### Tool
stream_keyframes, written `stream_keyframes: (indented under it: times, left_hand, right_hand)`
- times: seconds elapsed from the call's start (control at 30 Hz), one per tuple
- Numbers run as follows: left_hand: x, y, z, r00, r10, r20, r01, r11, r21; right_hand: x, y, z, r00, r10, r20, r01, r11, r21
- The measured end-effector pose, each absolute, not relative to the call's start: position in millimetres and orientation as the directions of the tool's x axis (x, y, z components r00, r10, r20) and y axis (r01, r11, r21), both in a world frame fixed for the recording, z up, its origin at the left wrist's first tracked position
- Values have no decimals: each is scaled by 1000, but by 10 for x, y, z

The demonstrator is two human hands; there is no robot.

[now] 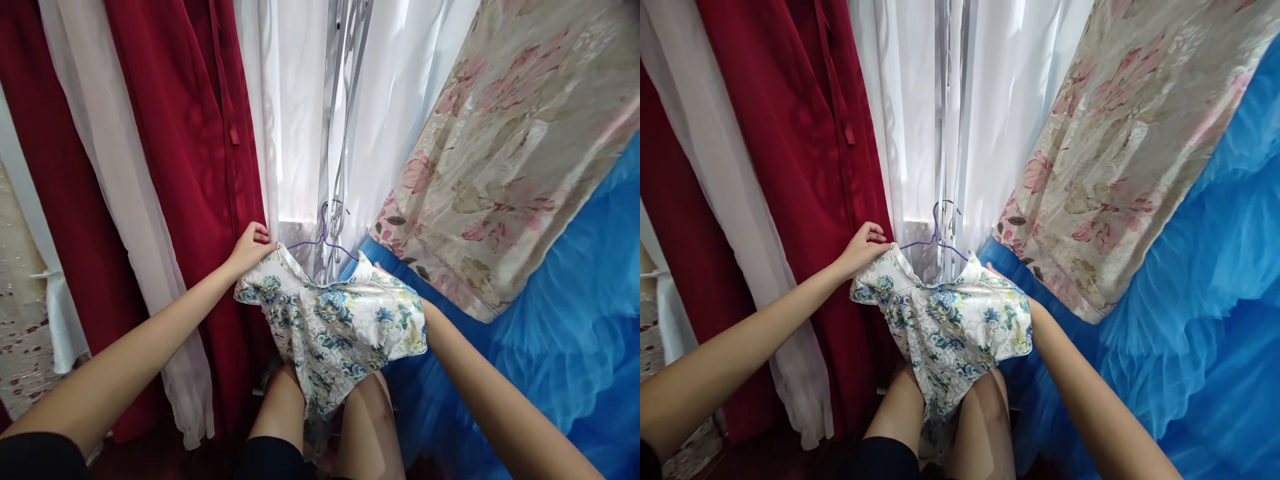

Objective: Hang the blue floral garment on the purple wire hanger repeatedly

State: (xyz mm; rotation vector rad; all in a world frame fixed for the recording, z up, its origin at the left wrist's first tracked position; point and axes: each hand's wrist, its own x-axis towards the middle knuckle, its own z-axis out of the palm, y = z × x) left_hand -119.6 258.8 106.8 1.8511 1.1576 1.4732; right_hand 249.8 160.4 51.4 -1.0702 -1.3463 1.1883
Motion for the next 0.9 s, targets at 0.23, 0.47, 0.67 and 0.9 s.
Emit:
stream_keyframes:
  times: [0.23, 0.47, 0.67, 0.9]
  left_hand:
    - [-1336, 2218, 956, 329, 817, 473, 377, -573, 727]
    - [-922, 1970, 1152, 461, 721, 518, 473, -693, 544]
    - [-661, 1979, 1036, 412, 742, 529, 500, -670, 549]
    - [-745, 2128, 1027, 222, 790, 572, 503, -595, 626]
  right_hand:
    - [2879, 1205, 180, -49, 999, -9, -340, -25, -940]
    - [2750, 1369, 768, 249, 948, 197, -435, 292, -852]
    - [2789, 1451, 956, 332, 911, 244, -447, 380, -810]
    - [2455, 1269, 1143, 171, 941, 291, -302, 331, -894]
